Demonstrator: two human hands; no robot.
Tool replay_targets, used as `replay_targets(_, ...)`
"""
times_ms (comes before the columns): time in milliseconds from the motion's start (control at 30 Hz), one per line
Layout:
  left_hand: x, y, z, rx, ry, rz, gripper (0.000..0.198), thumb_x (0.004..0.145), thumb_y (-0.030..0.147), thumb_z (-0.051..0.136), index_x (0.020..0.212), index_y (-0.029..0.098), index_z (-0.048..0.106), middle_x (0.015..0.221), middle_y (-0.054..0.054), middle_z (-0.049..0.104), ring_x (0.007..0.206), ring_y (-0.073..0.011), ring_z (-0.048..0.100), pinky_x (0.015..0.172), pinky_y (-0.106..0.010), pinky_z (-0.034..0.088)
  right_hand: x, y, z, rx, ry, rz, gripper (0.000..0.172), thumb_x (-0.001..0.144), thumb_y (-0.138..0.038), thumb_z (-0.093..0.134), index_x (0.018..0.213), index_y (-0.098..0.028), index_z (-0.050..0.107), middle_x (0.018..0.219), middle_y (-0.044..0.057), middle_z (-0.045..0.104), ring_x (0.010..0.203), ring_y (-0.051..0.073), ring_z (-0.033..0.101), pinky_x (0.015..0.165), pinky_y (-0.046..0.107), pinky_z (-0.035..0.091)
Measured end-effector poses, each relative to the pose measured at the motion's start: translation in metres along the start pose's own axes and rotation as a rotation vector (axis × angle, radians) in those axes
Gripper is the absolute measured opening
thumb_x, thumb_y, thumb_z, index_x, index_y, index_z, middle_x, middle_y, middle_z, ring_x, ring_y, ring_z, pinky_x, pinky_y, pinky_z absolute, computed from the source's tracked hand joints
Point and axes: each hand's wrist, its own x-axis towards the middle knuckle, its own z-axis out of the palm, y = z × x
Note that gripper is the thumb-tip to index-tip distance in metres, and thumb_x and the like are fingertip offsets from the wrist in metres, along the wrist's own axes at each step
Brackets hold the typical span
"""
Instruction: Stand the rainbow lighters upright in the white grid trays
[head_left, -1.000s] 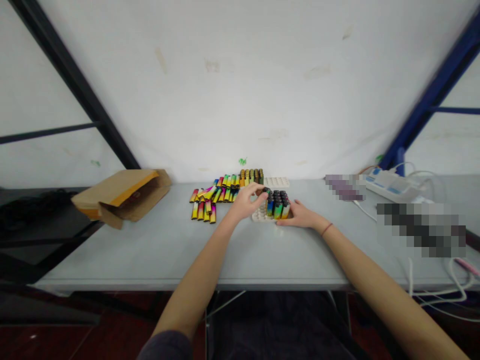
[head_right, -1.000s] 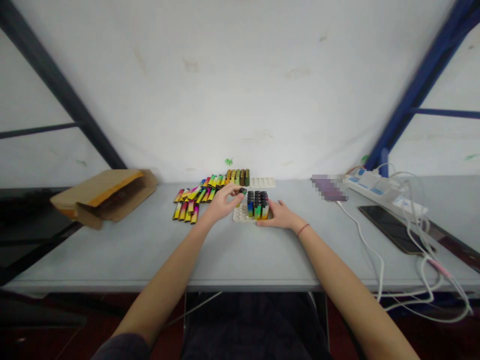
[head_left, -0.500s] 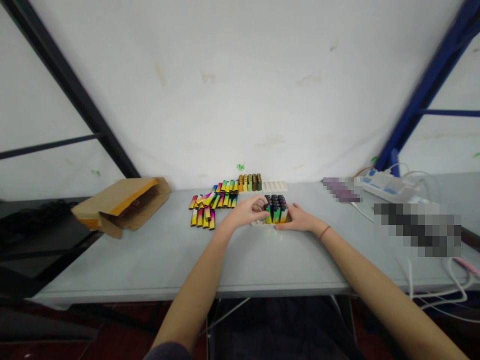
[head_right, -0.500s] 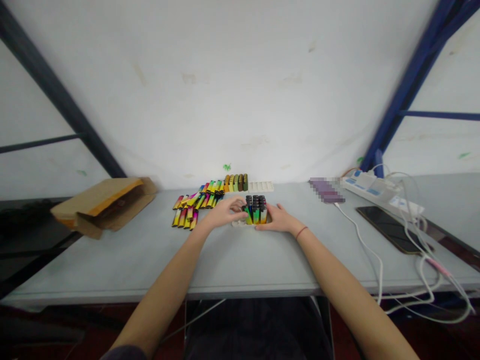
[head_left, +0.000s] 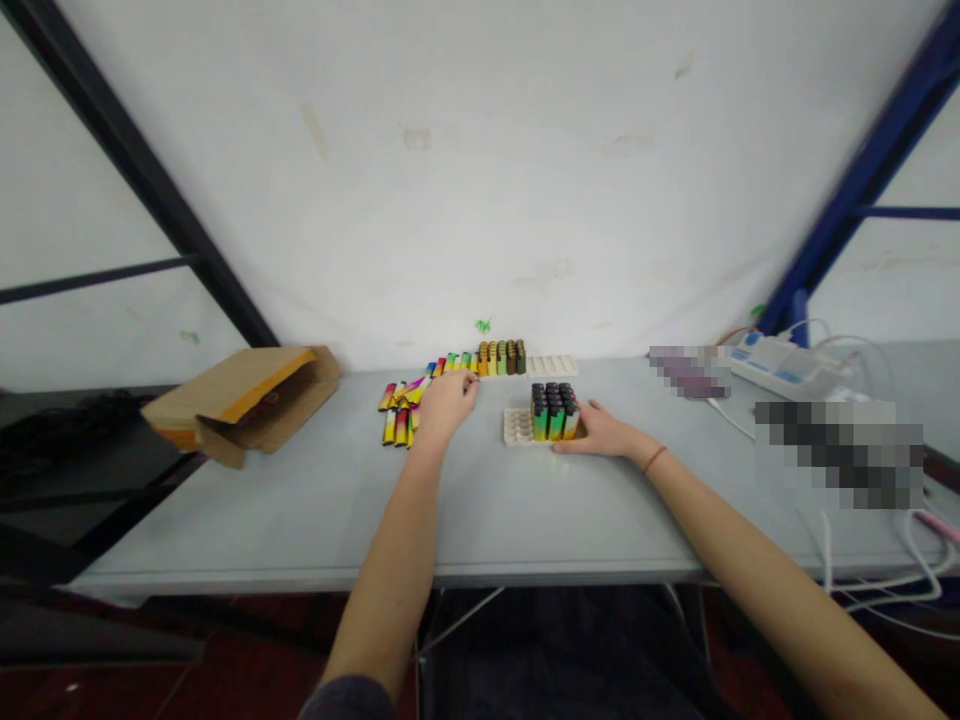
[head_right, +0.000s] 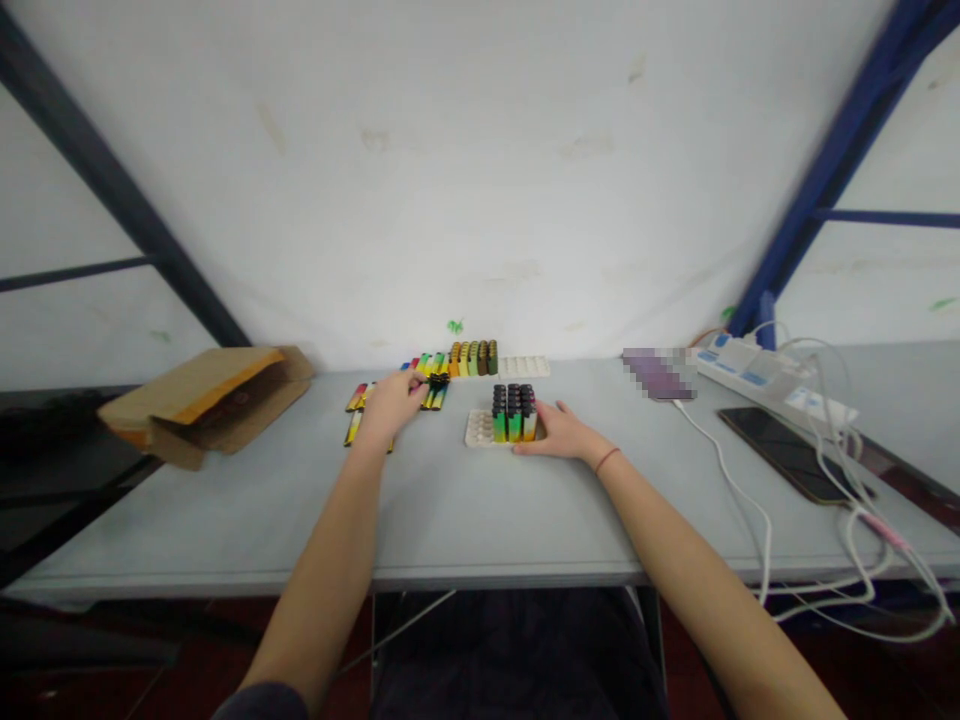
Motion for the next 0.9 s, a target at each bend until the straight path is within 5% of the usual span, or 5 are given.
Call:
replay_targets(167, 0.005, -0.063, -0.033, 0.257, 0.031, -0.504, 0.074, 0.084, 0.062, 0.066, 0.145, 0.020, 0.058, 0.154, -0.026, 0.051, 0.145, -0.0520, 0.042, 0.108, -0.069, 0.043, 0.000, 0.001, 0.000, 0.024, 0.000, 0.001, 0.100, 0.073, -0.076, 0.076, 0.152, -0.021, 0.050, 0.151, 0.019, 0.062, 0.142, 0.044, 0.054, 0.125, 0.074, 0.013)
replay_targets(333, 0.010, -0.101, -0.025, 0.286, -0.176, -0.597, 0.124, 0.064, 0.079, 0.074, 0.167, 0.026, 0.029, 0.169, -0.024, 0.032, 0.154, -0.0558, 0.028, 0.116, -0.073, 0.034, 0.000, 0.001, 0.000, 0.037, 0.005, -0.012, 0.093, 0.074, -0.073, 0.077, 0.148, -0.021, 0.054, 0.148, 0.019, 0.064, 0.140, 0.045, 0.055, 0.124, 0.076, 0.012)
replay_targets(600, 0.007, -0.077, -0.017, 0.361, -0.410, -0.476, 0.139, 0.058, 0.079, 0.078, 0.169, 0.017, 0.023, 0.176, -0.026, 0.005, 0.157, -0.0524, 0.021, 0.124, -0.054, 0.032, 0.000, 0.001, -0.001, 0.029, -0.001, 0.002, 0.096, 0.073, -0.074, 0.076, 0.149, -0.021, 0.051, 0.140, 0.018, 0.070, 0.137, 0.044, 0.059, 0.125, 0.075, 0.013)
replay_targets(900, 0.007, -0.055, 0.000, 0.363, -0.422, -0.353, 0.119, 0.069, 0.063, 0.079, 0.168, 0.024, 0.027, 0.175, -0.021, 0.020, 0.158, -0.0521, 0.019, 0.122, -0.059, 0.033, 0.001, 0.001, 0.001, 0.006, 0.006, 0.005, 0.091, 0.073, -0.076, 0.075, 0.144, -0.022, 0.059, 0.144, 0.017, 0.067, 0.138, 0.045, 0.057, 0.125, 0.075, 0.014)
